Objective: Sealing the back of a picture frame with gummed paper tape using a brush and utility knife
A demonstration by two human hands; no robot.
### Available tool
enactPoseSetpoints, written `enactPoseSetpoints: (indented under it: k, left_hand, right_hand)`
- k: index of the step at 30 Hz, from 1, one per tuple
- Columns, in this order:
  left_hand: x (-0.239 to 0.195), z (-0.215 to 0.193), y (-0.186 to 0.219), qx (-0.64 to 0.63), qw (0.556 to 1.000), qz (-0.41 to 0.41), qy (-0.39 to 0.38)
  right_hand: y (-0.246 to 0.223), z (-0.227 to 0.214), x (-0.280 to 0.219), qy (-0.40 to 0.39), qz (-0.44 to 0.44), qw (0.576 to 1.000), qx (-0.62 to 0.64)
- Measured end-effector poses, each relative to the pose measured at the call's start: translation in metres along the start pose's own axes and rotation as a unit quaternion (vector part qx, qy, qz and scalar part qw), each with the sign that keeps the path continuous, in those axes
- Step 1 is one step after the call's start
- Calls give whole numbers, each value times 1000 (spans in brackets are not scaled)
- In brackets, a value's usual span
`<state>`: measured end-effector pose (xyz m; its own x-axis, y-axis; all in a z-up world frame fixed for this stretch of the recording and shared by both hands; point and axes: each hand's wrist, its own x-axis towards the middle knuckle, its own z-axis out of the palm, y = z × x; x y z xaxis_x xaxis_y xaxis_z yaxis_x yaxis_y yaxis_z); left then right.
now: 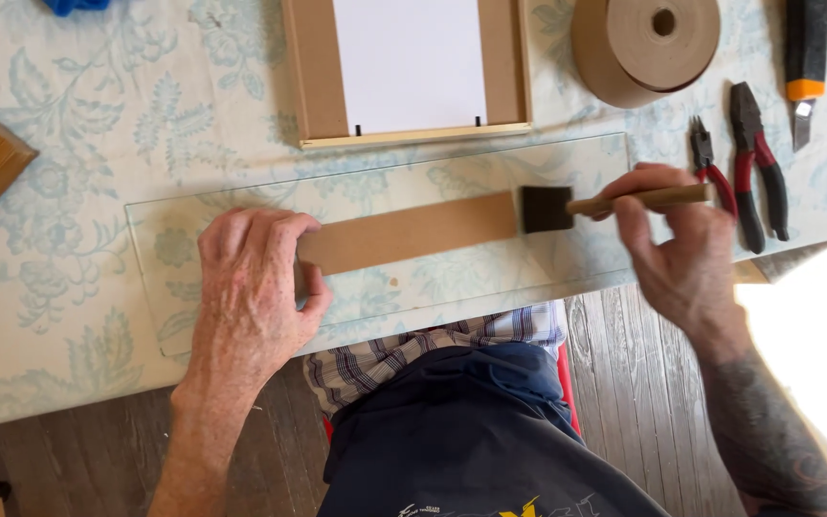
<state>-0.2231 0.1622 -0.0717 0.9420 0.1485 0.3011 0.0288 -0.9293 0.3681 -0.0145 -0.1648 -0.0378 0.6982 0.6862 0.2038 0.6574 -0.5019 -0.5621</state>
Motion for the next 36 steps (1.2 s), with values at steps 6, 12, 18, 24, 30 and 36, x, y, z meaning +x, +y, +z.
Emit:
enactPoseSetpoints:
  k: [6,12,18,24,30,36]
  left_hand:
    - [-8,21,-7,91,995,7,-27]
    - [-17,21,31,16,996,56,60]
    - [-5,64,137,10,998,-66,11]
    - [15,73,144,132,985,-114,9]
    - [11,75,139,183,977,-101,49]
    - [9,86,138,149,984,-83,45]
  right_hand:
    - [-17,-30,16,92,-59,984,137]
    - [-64,-27,45,51,-130,988,59]
    - [-115,7,95,-143,-228,963,17]
    - [-130,83,132,-237,-484,831,-139]
    - [-146,120,134,-292,-488,820,-64]
    - [-174,145,138,-220,-532,817,-9]
